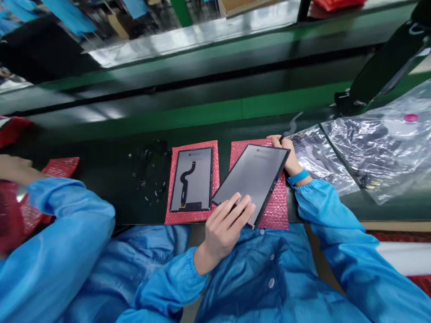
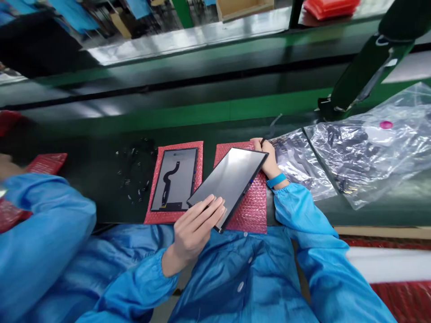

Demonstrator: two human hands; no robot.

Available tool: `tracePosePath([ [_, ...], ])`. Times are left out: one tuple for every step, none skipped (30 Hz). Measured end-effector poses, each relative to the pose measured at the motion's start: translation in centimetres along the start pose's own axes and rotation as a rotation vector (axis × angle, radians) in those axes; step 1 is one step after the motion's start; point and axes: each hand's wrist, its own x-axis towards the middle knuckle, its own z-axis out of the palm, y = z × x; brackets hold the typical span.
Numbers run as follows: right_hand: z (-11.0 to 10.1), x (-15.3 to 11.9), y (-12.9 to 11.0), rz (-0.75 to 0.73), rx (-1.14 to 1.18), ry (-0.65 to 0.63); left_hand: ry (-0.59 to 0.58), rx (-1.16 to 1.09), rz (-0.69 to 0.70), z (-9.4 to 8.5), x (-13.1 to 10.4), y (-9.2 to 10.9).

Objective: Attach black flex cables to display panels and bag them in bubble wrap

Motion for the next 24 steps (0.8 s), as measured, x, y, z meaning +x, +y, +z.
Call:
tracePosePath([
  [0.0, 0.1, -0.1, 0.009, 0.017, -0.007, -0.013, -0.006, -0.011, 0.3, -0.3, 0.2],
  [-0.1, 0.2, -0.2, 0.017, 0.031, -0.014, -0.019, -0.01, -0.024, 0.6, -0.5, 0.4],
  [-0.2, 0.4, -0.2, 0.023, 0.042, -0.021, -0.023, -0.01, -0.036, 0.8, -0.6, 0.7],
  [-0.2, 0.5, -0.3, 0.026, 0.05, -0.03, -0.023, -0.006, -0.042, 1.1, -0.6, 0.9],
  [-0.3, 0.6, -0.4, 0.027, 0.056, -0.041, -0.022, 0.001, -0.046, 1.3, -0.6, 1.1],
  [-0.4, 0.6, -0.5, 0.026, 0.061, -0.053, -0.026, 0.007, -0.044, 1.6, -0.6, 1.2],
  [-0.4, 0.7, -0.6, 0.024, 0.064, -0.066, -0.033, 0.009, -0.037, 1.9, -0.6, 1.2],
  [-0.4, 0.7, -0.7, 0.023, 0.064, -0.078, -0.044, 0.006, -0.022, 2.3, -0.5, 1.2],
  [-0.4, 0.7, -0.8, 0.023, 0.063, -0.088, -0.061, 0.0, -0.004, 2.6, -0.5, 1.1],
  [-0.4, 0.6, -0.8, 0.026, 0.061, -0.097, -0.082, -0.008, 0.016, 3.1, -0.4, 0.9],
  [-0.4, 0.6, -0.8, 0.029, 0.056, -0.103, -0.102, -0.015, 0.034, 3.5, -0.4, 0.7],
  [-0.3, 0.5, -0.8, 0.032, 0.052, -0.106, -0.115, -0.018, 0.051, 3.9, -0.3, 0.6],
  [-0.3, 0.5, -0.9, 0.032, 0.046, -0.106, -0.123, -0.019, 0.067, 4.3, -0.2, 0.4],
  [-0.3, 0.5, -0.9, 0.029, 0.041, -0.104, -0.132, -0.023, 0.082, 4.7, -0.2, 0.3],
  [-0.3, 0.4, -0.9, 0.024, 0.035, -0.099, -0.139, -0.031, 0.096, 5.1, -0.2, 0.3],
  [-0.4, 0.5, -0.9, 0.018, 0.029, -0.094, -0.141, -0.043, 0.107, 5.6, -0.2, 0.4],
  [-0.4, 0.5, -0.9, 0.012, 0.023, -0.087, -0.144, -0.055, 0.109, 6.0, -0.2, 0.4],
  [-0.5, 0.5, -1.0, 0.008, 0.018, -0.08, -0.149, -0.063, 0.101, 6.5, -0.3, 0.6],
  [-0.6, 0.6, -0.9, 0.006, 0.014, -0.071, -0.162, -0.063, 0.079, 7.0, -0.5, 0.7],
  [-0.7, 0.7, -0.9, 0.006, 0.012, -0.061, -0.181, -0.051, 0.046, 7.4, -0.6, 0.9],
  [-0.7, 0.8, -0.8, 0.007, 0.012, -0.051, -0.204, -0.029, 0.007, 7.9, -0.7, 1.1],
  [-0.8, 0.8, -0.7, 0.009, 0.014, -0.045, -0.23, -0.005, -0.033, 8.2, -0.7, 1.3],
  [-0.8, 0.9, -0.5, 0.013, 0.017, -0.041, -0.255, 0.015, -0.067, 8.6, -0.8, 1.5],
  [-0.8, 0.9, -0.3, 0.017, 0.021, -0.041, -0.275, 0.026, -0.092, 8.9, -0.8, 1.7],
])
